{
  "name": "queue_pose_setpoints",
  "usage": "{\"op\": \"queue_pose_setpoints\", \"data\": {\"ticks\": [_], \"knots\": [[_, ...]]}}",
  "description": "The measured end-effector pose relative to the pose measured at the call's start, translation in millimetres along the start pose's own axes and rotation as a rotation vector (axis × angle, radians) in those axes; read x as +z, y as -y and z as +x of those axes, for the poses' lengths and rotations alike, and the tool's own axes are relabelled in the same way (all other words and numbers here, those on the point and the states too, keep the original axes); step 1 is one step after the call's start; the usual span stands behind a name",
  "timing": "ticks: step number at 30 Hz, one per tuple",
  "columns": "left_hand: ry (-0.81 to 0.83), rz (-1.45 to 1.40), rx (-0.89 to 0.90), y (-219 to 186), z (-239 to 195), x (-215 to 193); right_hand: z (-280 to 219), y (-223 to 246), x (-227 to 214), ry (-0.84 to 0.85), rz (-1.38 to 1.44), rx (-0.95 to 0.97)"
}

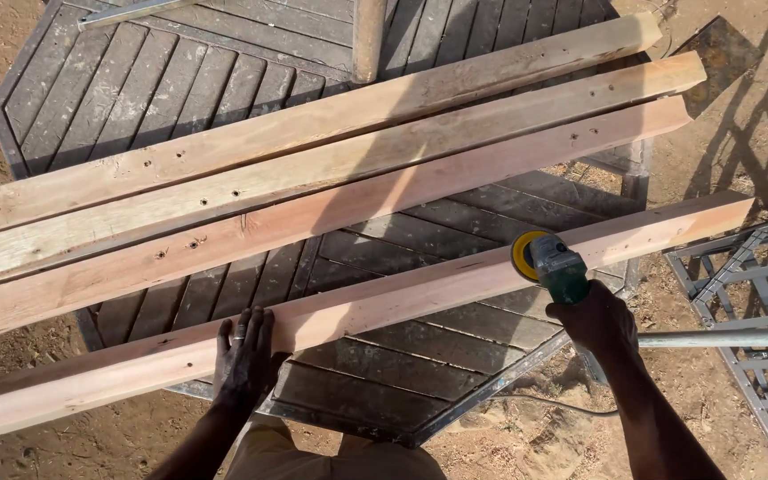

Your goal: The person is using an angle grinder with a sanding attachment to smooth the surface of several wooden planks laid out on a table.

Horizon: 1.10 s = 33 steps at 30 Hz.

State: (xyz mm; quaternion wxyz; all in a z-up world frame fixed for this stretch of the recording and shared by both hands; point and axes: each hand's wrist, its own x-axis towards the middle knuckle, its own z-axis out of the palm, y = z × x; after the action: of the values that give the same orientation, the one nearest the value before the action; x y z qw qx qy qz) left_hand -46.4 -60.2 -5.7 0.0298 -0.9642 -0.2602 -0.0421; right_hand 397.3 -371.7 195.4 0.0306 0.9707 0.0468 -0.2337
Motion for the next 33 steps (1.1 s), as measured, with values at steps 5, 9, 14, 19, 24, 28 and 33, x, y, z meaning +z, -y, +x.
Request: {"op": "queue_pose_setpoints", "data": {"ticks": [5,9,14,19,24,28,33], "knots": [[0.061,-0.052,-0.048,-1.2,2.3,-2.4,70.0,-58.9,-23.0,-0.033,-0.054,-0.019],[0.086,-0.074,-0.065,0.5,9.8,-13.6,118.4,-108.4,-21.9,-0.144,-0.056,0.088],[0.031,-0.100,-0.046,1.0,17.6,-22.4,102.7,-116.6,-24.2,-0.205,0.070,0.107],[0.036,-0.210,-0.001,15.3,33.5,-26.8,74.9,-126.5,15.7,-0.202,0.137,0.098],[0.487,-0.276,-0.054,35.5,70.1,-19.7,-1.0,-88.2,20.3,-0.045,0.319,0.080],[0.516,-0.158,0.094,-31.3,109.7,-48.2,-49.0,-57.2,19.4,0.045,0.460,0.159],[0.281,-0.056,0.234,-138.4,143.2,11.3,-58.2,-60.2,59.5,0.081,0.417,0.067]]}}
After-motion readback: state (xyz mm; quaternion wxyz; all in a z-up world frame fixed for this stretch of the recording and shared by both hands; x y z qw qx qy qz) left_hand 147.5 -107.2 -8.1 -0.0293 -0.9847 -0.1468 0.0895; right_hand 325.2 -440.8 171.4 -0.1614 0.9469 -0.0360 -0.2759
